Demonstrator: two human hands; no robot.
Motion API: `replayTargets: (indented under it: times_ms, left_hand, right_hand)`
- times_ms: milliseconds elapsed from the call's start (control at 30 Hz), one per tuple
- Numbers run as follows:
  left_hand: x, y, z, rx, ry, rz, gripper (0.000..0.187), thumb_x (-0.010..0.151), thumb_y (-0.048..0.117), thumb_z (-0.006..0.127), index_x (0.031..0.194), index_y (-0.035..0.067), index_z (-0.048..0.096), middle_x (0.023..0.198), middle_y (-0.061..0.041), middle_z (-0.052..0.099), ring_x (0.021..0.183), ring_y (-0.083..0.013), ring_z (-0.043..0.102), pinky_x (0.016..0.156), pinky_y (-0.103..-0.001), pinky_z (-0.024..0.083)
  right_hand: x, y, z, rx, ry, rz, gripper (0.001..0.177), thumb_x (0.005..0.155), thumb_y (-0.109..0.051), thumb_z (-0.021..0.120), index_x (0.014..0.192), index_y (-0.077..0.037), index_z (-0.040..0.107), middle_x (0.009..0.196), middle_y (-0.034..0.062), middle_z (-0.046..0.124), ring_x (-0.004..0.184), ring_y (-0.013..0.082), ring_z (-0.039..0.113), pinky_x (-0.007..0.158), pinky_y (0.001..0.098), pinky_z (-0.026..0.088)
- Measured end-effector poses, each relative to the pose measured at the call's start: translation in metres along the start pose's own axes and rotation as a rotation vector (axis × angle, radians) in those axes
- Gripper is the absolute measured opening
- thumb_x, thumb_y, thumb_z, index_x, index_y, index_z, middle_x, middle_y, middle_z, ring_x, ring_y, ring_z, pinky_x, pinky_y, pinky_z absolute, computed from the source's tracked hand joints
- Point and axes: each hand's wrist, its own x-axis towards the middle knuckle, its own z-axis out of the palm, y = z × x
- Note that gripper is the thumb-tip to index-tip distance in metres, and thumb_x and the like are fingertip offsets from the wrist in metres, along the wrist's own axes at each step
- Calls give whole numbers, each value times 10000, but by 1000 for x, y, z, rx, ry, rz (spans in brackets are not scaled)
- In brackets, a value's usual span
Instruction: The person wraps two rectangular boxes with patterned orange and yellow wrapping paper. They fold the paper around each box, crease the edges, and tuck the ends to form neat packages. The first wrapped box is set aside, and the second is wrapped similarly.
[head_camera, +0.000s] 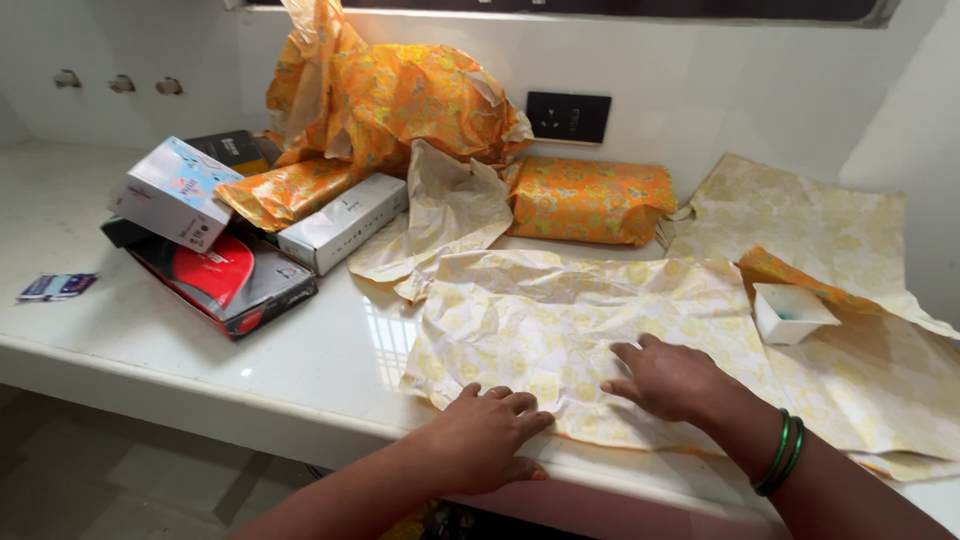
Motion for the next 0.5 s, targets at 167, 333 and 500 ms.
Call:
replayTargets:
  times_ms: [167, 333, 500]
  left_hand:
    - [24, -11, -24, -39, -128, -38, 655, 894, 534, 668, 1387, 110, 593, 1339, -171, 632, 1193, -391, 619, 957, -493, 506]
    - [57, -63, -46, -180, -97, -12, 572, 881, 458, 712, 1404, 234, 654, 1075, -208, 747, 976, -362, 719, 902, -464, 552]
    - [74, -186, -87, -229, 640, -245, 427, 889, 347, 770, 1242, 113, 720, 1135, -139, 765, 950, -248, 756, 851, -390, 589]
  right_hand:
    - [56, -28, -11, 19, 360, -269, 758, 938, -655, 494, 1564, -262, 327, 1646, 176, 223, 1496, 401, 266, 1156, 552, 307]
    - [101, -51, 8, 120, 256, -324, 813, 949, -699, 431, 1612, -269, 242, 1699, 153, 95, 1560, 386, 66, 1206, 634, 100]
    - [117, -46, 24, 172, 290, -327, 801, 946, -711, 397, 1608, -278, 269, 1697, 136, 126, 1570, 366, 79, 1211, 627, 92]
